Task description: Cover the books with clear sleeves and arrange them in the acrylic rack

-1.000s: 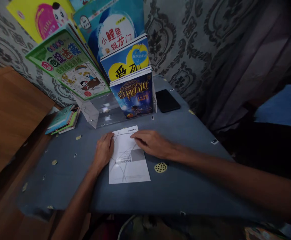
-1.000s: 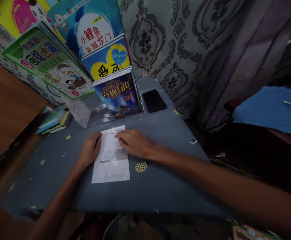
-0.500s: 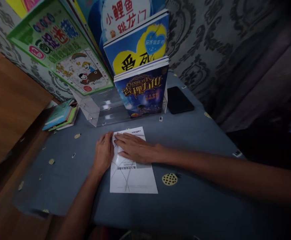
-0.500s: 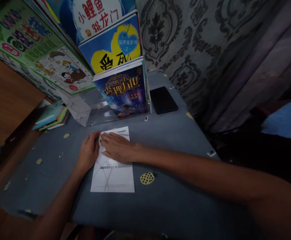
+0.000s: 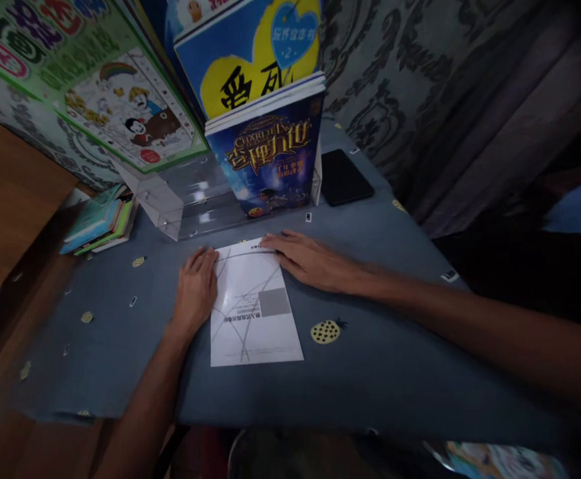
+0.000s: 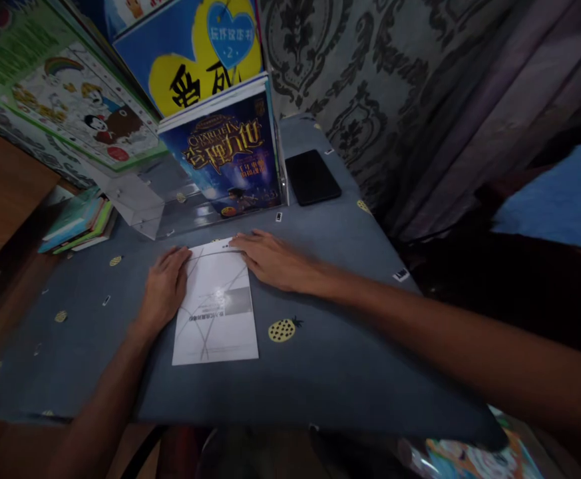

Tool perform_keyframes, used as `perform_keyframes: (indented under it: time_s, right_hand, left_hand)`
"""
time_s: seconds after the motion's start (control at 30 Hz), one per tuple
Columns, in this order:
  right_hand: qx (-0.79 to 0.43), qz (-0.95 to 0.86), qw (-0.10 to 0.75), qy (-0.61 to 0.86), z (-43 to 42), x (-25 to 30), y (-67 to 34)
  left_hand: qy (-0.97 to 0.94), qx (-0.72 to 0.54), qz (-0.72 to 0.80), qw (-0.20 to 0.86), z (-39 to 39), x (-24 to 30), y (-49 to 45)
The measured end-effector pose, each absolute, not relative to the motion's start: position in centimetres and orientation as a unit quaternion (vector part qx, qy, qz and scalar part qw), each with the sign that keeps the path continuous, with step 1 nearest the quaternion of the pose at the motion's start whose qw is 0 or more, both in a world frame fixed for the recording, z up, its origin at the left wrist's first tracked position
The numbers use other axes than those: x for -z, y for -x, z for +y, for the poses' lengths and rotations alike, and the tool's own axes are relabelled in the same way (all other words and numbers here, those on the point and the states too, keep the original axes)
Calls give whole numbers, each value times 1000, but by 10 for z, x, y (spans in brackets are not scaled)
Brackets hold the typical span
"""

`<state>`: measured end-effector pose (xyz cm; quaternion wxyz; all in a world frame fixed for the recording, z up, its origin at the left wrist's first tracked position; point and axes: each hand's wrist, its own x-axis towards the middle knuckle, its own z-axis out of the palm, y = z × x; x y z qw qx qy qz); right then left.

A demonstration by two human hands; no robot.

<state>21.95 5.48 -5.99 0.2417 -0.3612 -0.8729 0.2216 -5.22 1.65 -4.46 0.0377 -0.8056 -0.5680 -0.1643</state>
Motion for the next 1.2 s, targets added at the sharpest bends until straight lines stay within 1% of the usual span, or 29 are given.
perform_keyframes:
  time_s: [0.1, 0.2, 0.4, 0.57, 0.73, 0.8, 0.97, 1.07, 1.2]
  right_hand:
    - [-203, -880, 253, 347, 55, 64, -218]
    - [-188, -885, 255, 340, 55, 68, -217]
    - [-173, -894, 252, 328, 53, 67, -217]
    - [-167, -894, 245, 336, 51, 67, -216]
    - [-179, -889, 256, 336, 52, 66, -215]
    - [-192, -879, 272, 342, 54, 64, -215]
    - [-231, -836, 345, 359, 59, 61, -218]
    - [-242, -807, 380, 381, 62, 58, -220]
    - [-256, -768, 423, 408, 64, 55, -222]
  left_hand:
    - [835, 128, -534, 36, 14, 38, 41]
    - [878, 99, -468, 2, 3, 34, 24]
    - [931, 59, -351, -83, -51, 31, 7]
    - [945, 13, -309, -103, -85, 18, 9]
    - [942, -78, -309, -101, -60, -4, -1]
    - [946, -92, -293, -104, -38, -13, -6]
    - [958, -88, -259, -87, 10, -29, -18]
    - [948, -113, -295, -35, 19, -31, -20]
    - [855, -193, -479, 50, 13, -23, -6]
